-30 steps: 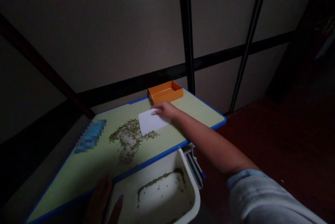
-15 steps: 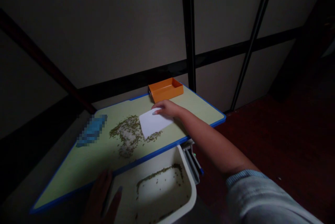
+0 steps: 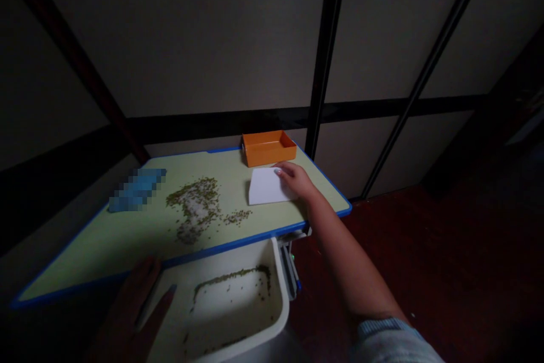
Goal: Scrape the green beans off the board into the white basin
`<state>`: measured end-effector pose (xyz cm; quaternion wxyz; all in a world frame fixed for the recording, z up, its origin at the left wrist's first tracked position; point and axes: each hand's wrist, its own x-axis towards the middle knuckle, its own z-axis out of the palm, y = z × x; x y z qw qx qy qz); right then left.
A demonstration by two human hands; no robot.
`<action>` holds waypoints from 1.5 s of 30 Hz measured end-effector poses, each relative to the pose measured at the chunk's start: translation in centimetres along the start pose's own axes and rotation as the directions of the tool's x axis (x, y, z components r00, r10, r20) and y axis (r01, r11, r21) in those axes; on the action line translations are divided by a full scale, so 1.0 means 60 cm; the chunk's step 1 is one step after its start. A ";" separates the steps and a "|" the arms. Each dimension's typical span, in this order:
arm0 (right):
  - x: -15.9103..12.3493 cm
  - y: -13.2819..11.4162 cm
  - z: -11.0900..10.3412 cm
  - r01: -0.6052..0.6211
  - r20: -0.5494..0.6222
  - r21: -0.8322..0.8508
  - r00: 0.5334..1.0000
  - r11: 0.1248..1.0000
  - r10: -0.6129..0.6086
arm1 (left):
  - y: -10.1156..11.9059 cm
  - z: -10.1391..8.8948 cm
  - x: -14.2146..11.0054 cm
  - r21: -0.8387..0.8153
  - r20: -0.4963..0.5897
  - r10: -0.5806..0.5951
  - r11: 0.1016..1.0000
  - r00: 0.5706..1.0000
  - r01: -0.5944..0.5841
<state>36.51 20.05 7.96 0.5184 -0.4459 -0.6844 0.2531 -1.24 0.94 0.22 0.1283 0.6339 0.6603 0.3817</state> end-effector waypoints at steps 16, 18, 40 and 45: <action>-0.004 0.008 0.012 0.023 0.060 0.017 0.998 1.000 -0.024 | 0.008 0.009 0.007 0.077 -0.021 0.032 0.997 0.999 -0.030; -0.004 0.008 0.011 0.009 0.064 0.025 0.998 1.000 -0.011 | 0.008 0.009 0.007 0.075 -0.022 0.036 0.997 0.999 -0.034; -0.012 -0.005 0.016 0.011 0.122 0.014 0.992 1.000 -0.013 | -0.004 0.012 0.000 0.113 -0.043 0.086 0.990 0.995 -0.081; -0.011 -0.003 0.017 -0.001 0.094 0.008 0.996 1.000 0.001 | 0.001 0.009 0.001 0.108 -0.029 0.079 0.991 0.996 -0.076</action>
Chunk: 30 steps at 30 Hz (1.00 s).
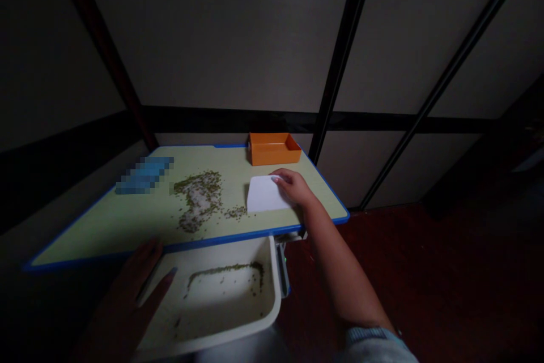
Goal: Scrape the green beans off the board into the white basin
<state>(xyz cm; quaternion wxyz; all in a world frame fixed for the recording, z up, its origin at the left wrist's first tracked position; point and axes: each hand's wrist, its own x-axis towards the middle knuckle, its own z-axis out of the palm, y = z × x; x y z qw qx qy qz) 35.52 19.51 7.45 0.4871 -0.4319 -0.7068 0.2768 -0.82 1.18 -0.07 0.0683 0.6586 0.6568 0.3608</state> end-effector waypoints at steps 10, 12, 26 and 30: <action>-0.001 0.000 -0.006 -0.028 -0.094 -0.040 0.995 0.999 0.024 | 0.004 -0.001 0.001 0.000 -0.024 0.005 1.000 1.000 -0.005; 0.000 0.001 -0.007 -0.030 -0.108 -0.039 0.994 0.999 0.025 | 0.005 -0.001 0.002 -0.011 -0.028 0.005 1.000 1.000 -0.005; 0.000 0.004 -0.007 -0.064 -0.167 -0.053 0.985 0.997 0.054 | 0.007 -0.002 0.004 -0.024 -0.013 -0.014 1.000 1.000 0.014; -0.001 -0.003 -0.007 -0.041 -0.122 -0.061 0.992 0.997 0.033 | 0.013 -0.004 0.003 -0.033 -0.006 -0.050 0.998 0.999 0.050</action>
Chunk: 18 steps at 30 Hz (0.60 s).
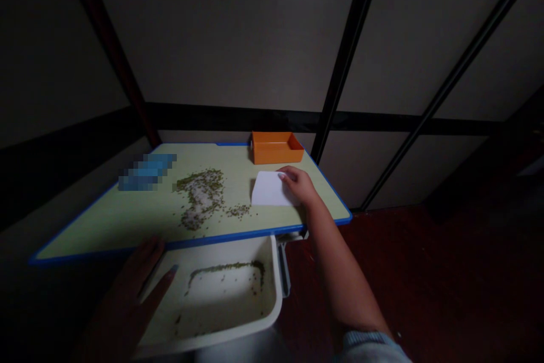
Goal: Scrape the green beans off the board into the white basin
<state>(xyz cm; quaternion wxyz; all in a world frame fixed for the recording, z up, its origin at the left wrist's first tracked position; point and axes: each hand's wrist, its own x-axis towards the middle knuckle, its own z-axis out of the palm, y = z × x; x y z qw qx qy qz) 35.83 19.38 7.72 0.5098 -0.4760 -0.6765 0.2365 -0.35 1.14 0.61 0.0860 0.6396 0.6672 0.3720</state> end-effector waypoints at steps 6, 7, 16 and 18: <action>0.001 0.002 -0.001 -0.004 -0.020 0.015 1.000 1.000 0.005 | 0.002 -0.002 0.002 0.011 0.016 0.010 1.000 1.000 -0.010; 0.001 0.003 -0.001 -0.002 -0.025 0.021 1.000 1.000 0.003 | 0.000 -0.002 0.002 0.012 0.012 0.017 1.000 1.000 -0.017; 0.001 0.007 0.000 0.009 -0.017 0.037 1.000 0.999 -0.009 | -0.005 0.000 0.000 0.010 0.001 0.031 0.999 1.000 -0.031; 0.001 0.006 0.001 0.011 -0.014 0.042 1.000 0.999 -0.010 | -0.004 -0.001 0.000 0.008 0.008 0.022 1.000 1.000 -0.022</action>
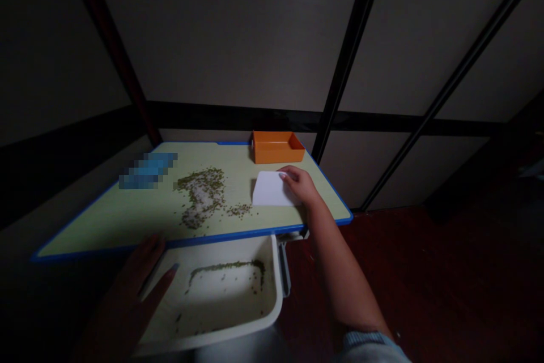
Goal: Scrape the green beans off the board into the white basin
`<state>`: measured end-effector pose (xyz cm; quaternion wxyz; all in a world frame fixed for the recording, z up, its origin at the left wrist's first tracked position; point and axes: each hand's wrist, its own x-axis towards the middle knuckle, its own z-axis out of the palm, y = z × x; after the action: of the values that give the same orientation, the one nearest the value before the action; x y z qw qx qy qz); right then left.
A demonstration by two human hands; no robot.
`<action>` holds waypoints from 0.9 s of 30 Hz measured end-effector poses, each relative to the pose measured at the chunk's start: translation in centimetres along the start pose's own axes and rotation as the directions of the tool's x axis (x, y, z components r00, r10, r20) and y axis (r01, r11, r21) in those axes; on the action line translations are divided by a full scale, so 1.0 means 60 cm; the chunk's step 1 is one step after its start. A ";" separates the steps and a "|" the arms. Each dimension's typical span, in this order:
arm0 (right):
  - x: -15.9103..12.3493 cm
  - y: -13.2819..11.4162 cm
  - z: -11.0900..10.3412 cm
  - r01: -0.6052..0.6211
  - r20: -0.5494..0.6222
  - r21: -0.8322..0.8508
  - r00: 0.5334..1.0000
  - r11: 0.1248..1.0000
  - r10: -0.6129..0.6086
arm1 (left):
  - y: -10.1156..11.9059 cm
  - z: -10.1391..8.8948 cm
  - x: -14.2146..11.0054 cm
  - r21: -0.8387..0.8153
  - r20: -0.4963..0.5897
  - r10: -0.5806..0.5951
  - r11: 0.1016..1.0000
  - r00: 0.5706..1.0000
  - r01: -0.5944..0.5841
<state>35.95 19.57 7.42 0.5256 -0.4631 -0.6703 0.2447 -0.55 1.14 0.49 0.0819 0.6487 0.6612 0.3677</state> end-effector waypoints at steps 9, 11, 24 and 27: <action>0.000 -0.002 -0.001 -0.008 0.022 0.001 1.000 1.000 0.008 | 0.008 -0.004 0.002 0.006 0.036 -0.026 1.000 0.999 0.026; 0.000 -0.002 -0.001 0.006 0.033 -0.004 0.999 1.000 -0.006 | 0.005 -0.003 0.002 0.011 0.028 -0.024 1.000 0.999 0.024; -0.002 -0.007 0.002 0.015 0.021 -0.046 1.000 0.999 -0.014 | -0.002 0.002 -0.003 0.014 -0.012 0.013 1.000 1.000 -0.013; -0.003 -0.009 0.003 0.020 0.024 -0.058 1.000 0.998 -0.018 | 0.000 0.001 -0.002 0.004 0.002 0.003 1.000 1.000 -0.003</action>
<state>35.56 19.20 7.72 0.5063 -0.4687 -0.6877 0.2257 -0.51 1.06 0.43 0.0807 0.6503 0.6609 0.3658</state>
